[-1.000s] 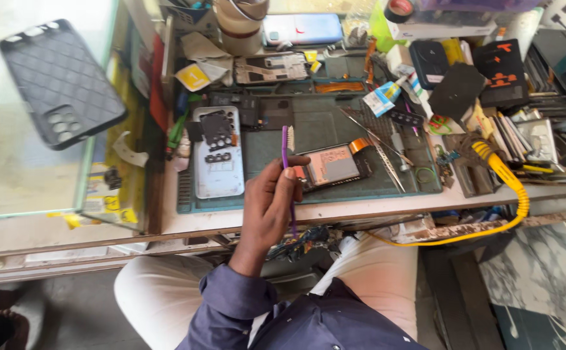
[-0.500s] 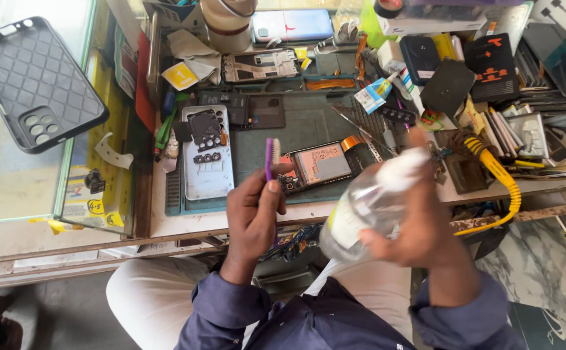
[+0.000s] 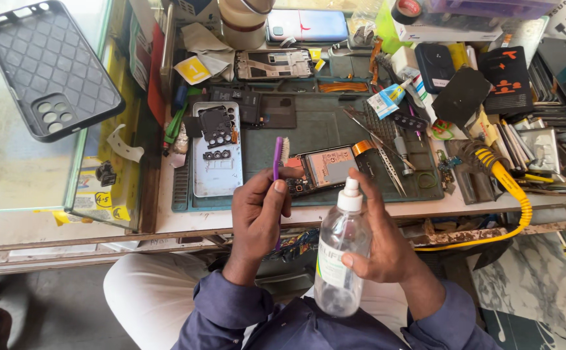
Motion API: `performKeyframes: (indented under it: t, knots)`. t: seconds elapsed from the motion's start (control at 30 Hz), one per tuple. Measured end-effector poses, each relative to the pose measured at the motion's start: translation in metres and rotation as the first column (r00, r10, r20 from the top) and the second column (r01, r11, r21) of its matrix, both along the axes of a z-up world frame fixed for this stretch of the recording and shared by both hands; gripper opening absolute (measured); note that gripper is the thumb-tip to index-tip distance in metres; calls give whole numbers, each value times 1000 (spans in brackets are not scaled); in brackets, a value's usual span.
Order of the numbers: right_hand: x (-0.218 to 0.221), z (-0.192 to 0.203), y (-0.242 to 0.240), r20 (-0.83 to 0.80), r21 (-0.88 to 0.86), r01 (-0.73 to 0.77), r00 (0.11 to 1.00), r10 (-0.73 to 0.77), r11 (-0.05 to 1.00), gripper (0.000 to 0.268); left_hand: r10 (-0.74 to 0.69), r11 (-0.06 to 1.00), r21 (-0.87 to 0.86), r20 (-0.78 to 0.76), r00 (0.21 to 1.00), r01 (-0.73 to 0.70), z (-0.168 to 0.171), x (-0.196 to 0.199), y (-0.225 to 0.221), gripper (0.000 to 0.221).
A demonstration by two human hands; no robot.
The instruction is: The person cleans the internal components of a disassembled smartphone using a purple brush and a spray bottle. They apply liquid to the brush and scrub the motherboard and battery area, then set the brush down to continue working on the device.
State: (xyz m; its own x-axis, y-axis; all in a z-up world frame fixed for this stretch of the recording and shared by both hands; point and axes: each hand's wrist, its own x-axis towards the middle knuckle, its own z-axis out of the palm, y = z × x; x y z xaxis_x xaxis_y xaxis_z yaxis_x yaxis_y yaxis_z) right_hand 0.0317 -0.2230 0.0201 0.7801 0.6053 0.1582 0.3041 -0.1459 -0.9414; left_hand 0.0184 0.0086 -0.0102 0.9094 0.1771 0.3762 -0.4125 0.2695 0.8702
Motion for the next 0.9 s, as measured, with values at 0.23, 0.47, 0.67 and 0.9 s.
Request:
performKeyframes:
  t: [0.23,0.47,0.67,0.9]
  knots:
    - [-13,25,19,425,-360,326,891,-157,874,112,10,1000,10,-3,1000,-10,1,-1,3,29]
    - [-23,40,43,683,-436,503,725,-91,746,106,3,1000,8,-3,1000,-3,1,-1,2,29]
    - [-26,43,51,675,-442,506,732,-97,740,106,13,1000,16,-2,1000,-13,3,-2,3,29]
    - [-28,42,55,655,-537,539,751,-82,649,106,13,1000,-28,10,1000,-12,3,-1,2,27]
